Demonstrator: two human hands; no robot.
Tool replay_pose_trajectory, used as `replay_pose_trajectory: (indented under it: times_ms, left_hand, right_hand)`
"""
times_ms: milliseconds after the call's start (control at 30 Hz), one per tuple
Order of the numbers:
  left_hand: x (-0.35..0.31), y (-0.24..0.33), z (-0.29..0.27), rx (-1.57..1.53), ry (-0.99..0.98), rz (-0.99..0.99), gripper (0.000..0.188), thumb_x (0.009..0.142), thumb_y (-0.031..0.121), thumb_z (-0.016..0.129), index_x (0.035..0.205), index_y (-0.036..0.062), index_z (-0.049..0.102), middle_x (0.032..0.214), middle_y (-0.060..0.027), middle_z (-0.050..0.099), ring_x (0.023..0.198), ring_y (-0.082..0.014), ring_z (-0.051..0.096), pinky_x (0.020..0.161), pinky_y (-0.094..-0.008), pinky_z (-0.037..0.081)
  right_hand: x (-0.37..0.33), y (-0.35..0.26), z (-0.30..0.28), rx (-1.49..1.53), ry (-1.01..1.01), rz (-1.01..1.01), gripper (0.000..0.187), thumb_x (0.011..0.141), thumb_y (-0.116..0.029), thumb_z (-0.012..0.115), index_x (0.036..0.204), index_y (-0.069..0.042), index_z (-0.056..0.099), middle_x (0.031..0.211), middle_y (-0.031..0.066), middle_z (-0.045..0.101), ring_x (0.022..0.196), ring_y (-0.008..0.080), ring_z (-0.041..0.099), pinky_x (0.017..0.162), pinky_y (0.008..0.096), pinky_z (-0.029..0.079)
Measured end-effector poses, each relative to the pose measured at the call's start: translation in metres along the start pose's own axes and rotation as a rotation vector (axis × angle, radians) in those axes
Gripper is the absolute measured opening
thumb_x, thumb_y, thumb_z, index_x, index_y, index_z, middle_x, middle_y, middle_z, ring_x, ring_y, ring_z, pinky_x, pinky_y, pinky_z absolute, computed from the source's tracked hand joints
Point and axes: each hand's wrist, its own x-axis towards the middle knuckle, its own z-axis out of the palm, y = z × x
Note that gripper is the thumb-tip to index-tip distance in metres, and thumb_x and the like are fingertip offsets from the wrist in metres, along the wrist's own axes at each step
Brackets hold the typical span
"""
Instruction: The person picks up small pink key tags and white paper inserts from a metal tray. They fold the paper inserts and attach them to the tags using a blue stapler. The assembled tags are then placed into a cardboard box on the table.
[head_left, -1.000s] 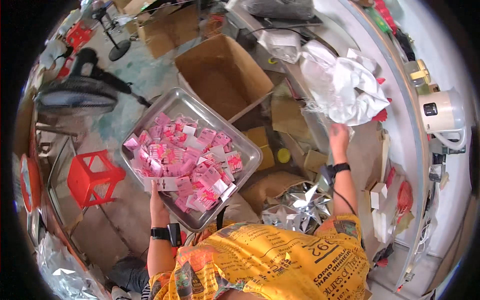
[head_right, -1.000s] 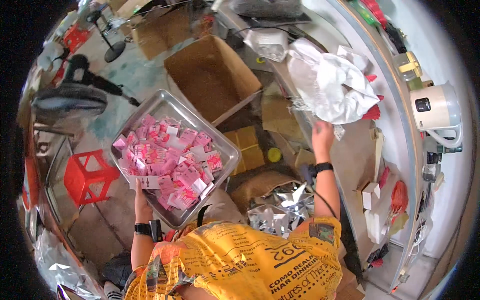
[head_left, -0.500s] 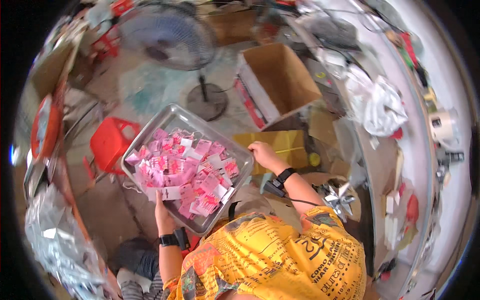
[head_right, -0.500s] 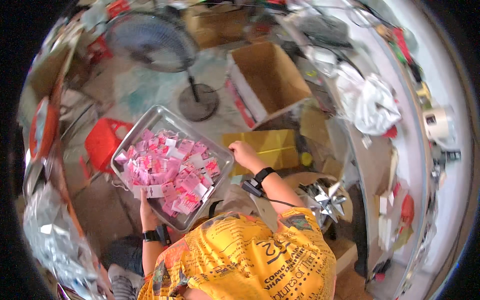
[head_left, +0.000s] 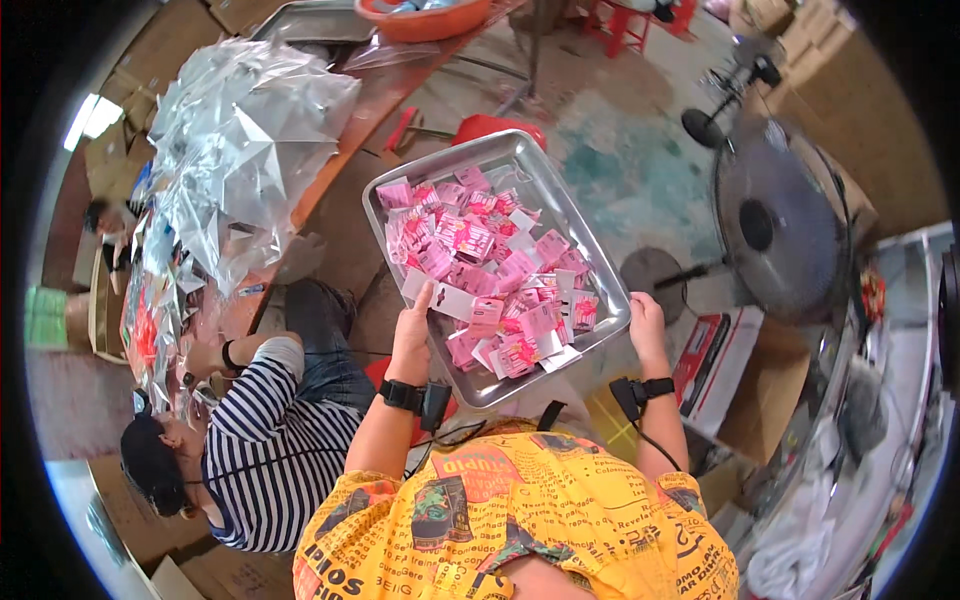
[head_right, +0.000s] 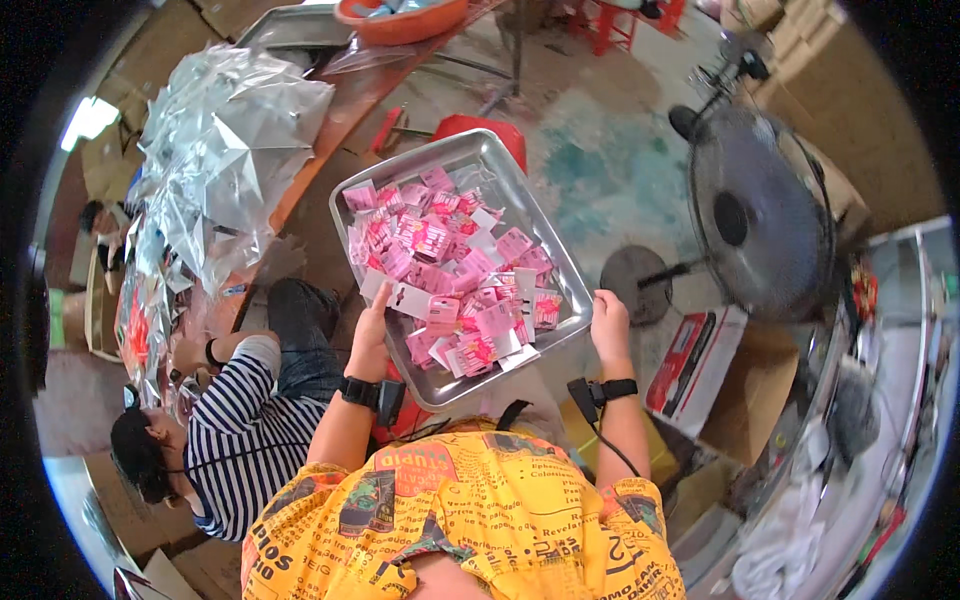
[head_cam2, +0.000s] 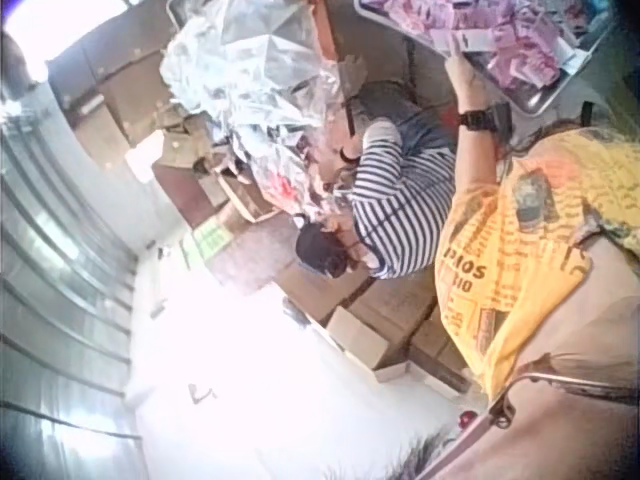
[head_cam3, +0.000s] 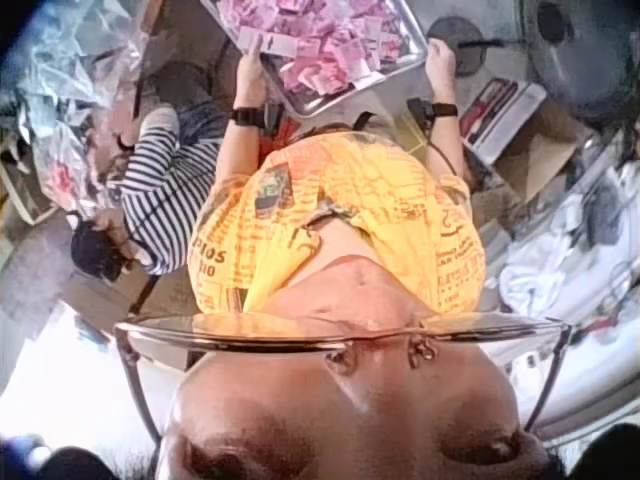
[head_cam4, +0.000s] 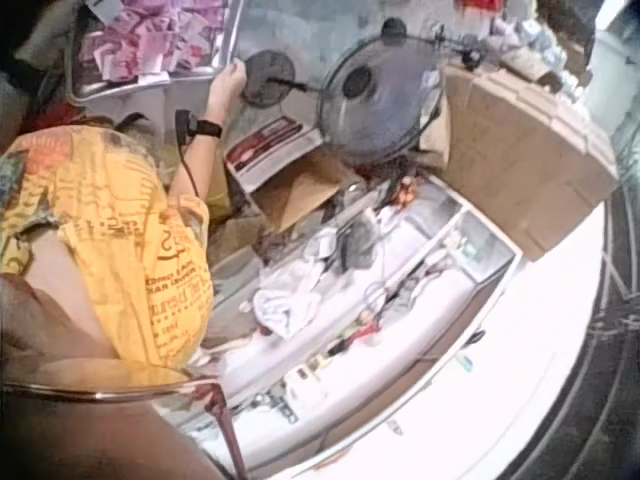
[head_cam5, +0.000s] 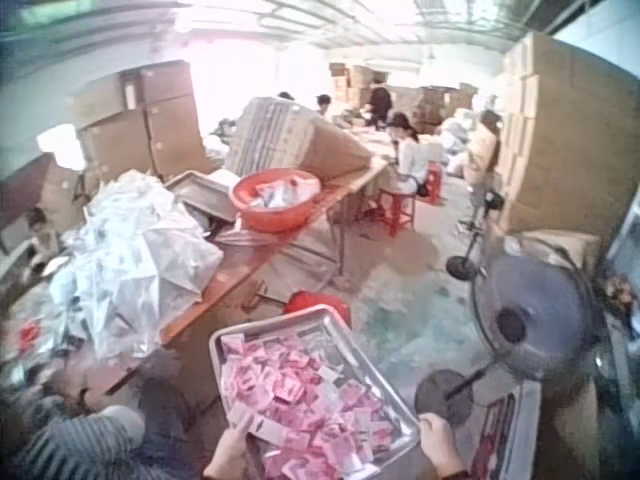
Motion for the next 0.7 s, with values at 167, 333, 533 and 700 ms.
replay_pose_trajectory:
  times_ms: [167, 333, 533, 700]
  left_hand:
    - [-0.002, -0.004, 0.003, -0.03, -0.031, 0.034, 0.038, 0.083, 0.034, 0.061, 0.102, 0.002, 0.055, 0.089, -0.0066, 0.062, 0.074, -0.0179, 0.062, 0.064, -0.0319, 0.053]
    - [-0.001, -0.006, 0.002, 0.043, 0.1, 0.112, 0.042, 0.08, 0.035, 0.064, 0.103, -0.0003, 0.058, 0.094, -0.0074, 0.061, 0.082, -0.0156, 0.059, 0.071, -0.0281, 0.046]
    - [-0.017, 0.001, 0.017, -0.002, 0.039, 0.107, 0.036, 0.082, 0.031, 0.063, 0.103, 0.0025, 0.056, 0.097, -0.0041, 0.057, 0.087, -0.0129, 0.054, 0.075, -0.0272, 0.043]
    - [0.004, -0.004, 0.034, -0.037, 0.024, 0.1, 0.035, 0.084, 0.026, 0.06, 0.11, 0.0051, 0.05, 0.099, -0.0022, 0.055, 0.089, -0.013, 0.054, 0.074, -0.0284, 0.045]
  right_hand:
    - [-0.011, 0.01, 0.016, -0.002, 0.014, 0.115, 0.021, 0.081, -0.013, 0.053, 0.093, 0.003, 0.059, 0.083, 0.0201, 0.062, 0.079, 0.0319, 0.06, 0.07, 0.0361, 0.046]
    - [0.004, 0.022, 0.029, 0.141, 0.012, 0.167, 0.021, 0.079, -0.013, 0.059, 0.093, 0.003, 0.056, 0.074, 0.0114, 0.06, 0.068, 0.0186, 0.056, 0.064, 0.03, 0.045]
    - [0.033, -0.01, 0.035, 0.12, 0.11, 0.123, 0.017, 0.078, -0.012, 0.061, 0.086, 0.002, 0.056, 0.068, 0.005, 0.055, 0.063, 0.0127, 0.05, 0.059, 0.0271, 0.041]
    - [0.078, -0.006, 0.03, 0.098, 0.107, 0.115, 0.017, 0.075, -0.012, 0.062, 0.082, 0.003, 0.057, 0.065, 0.0027, 0.053, 0.06, 0.0108, 0.047, 0.056, 0.0267, 0.039]
